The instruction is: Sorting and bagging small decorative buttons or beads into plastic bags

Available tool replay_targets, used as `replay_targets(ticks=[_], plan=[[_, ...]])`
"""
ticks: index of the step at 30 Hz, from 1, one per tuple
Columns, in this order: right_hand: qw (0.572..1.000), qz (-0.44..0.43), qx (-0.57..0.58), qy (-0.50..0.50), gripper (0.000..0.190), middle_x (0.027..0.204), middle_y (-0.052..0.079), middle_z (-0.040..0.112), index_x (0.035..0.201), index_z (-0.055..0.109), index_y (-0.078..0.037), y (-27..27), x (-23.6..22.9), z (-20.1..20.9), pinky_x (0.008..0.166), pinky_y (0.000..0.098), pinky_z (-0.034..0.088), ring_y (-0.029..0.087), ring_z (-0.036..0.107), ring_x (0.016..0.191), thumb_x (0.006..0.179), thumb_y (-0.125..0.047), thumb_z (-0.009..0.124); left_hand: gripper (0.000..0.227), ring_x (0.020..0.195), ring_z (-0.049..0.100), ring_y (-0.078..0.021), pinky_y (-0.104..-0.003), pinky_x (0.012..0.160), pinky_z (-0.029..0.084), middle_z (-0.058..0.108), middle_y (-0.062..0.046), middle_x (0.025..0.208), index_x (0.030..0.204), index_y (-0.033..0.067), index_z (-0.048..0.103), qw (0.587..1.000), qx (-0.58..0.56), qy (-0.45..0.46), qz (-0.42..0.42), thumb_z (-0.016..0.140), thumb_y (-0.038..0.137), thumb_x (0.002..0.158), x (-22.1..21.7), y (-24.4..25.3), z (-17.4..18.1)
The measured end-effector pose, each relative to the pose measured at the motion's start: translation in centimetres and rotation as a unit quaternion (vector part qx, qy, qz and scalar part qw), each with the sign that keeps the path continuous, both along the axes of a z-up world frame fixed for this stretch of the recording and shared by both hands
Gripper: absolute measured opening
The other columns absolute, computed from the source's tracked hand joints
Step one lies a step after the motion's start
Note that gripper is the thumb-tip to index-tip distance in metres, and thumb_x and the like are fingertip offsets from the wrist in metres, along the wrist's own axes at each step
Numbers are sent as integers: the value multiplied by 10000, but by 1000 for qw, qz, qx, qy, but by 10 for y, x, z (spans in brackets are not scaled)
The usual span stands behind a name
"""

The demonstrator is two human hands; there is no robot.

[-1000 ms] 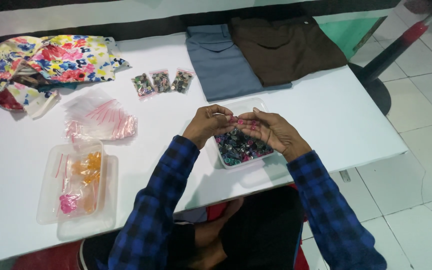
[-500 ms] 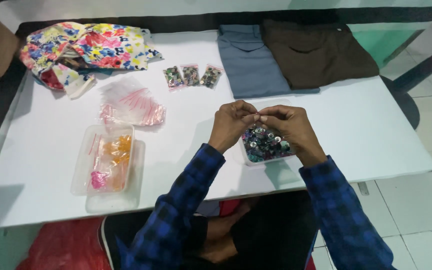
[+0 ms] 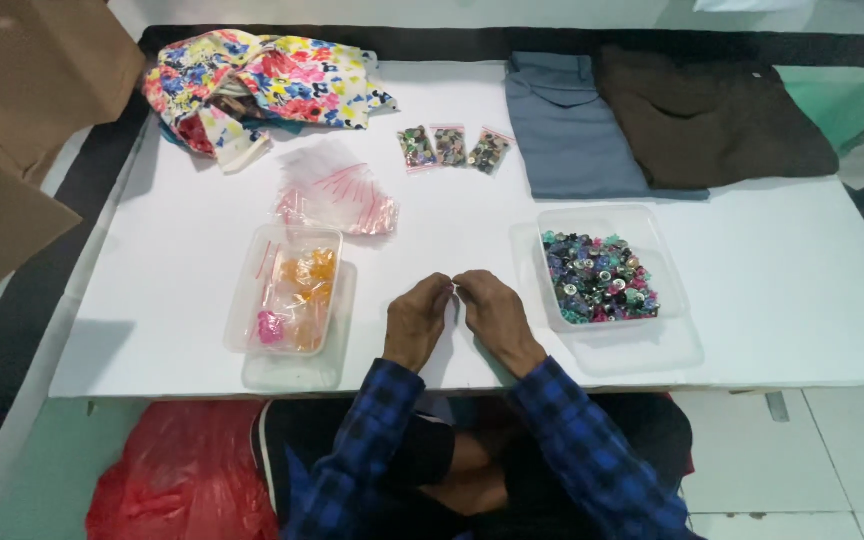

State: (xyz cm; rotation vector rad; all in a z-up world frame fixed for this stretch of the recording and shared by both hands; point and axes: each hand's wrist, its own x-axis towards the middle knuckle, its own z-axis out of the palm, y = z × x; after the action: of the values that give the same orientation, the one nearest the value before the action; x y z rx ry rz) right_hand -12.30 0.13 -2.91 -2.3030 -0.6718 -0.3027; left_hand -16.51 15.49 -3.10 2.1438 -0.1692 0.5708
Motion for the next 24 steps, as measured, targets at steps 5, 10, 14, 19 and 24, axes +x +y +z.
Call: replay_targets(ticks=[5,10,14,19,24], plan=[[998,-14,-26,-50,167,1069,42,740,1107,735,-143,1,-5,-10,873,332,609,245,714,1058,955,-122,669,84,958,748,-263,-360,759,638,762,-52,981,1044,146,660,994,95,-47,26,659,92,980,-1,-4,-12],[996,5,41,-82,229,1118,46,756,1136,739,-163,-8,-2,-19,893,363,594,269,700,1093,907,-155,731,136,1034,725,-274,-369,819,618,755,-58,1023,1072,140,659,997,63,-39,9,700,106,946,-2,-1,-8],[994,12,108,-8,351,1240,97,727,1217,725,-142,-6,-11,-1,990,460,554,335,643,1207,873,-82,762,297,1147,674,-247,-372,928,562,727,-31,1121,1168,153,662,999,42,-26,-6,746,94,889,2,5,-23],[992,-35,118,-33,417,1256,117,701,1233,714,-127,-13,-16,-1,968,448,552,347,644,1177,836,-171,832,365,1064,656,-221,-356,891,515,692,8,1051,1187,209,671,997,70,2,38,806,275,855,0,11,-22],[989,-131,64,-12,588,1104,113,666,1254,694,-100,-23,-14,-25,867,435,562,310,662,1007,785,-398,886,272,952,638,-187,-333,838,479,646,49,901,1102,240,717,998,54,32,31,789,361,869,6,12,-36]])
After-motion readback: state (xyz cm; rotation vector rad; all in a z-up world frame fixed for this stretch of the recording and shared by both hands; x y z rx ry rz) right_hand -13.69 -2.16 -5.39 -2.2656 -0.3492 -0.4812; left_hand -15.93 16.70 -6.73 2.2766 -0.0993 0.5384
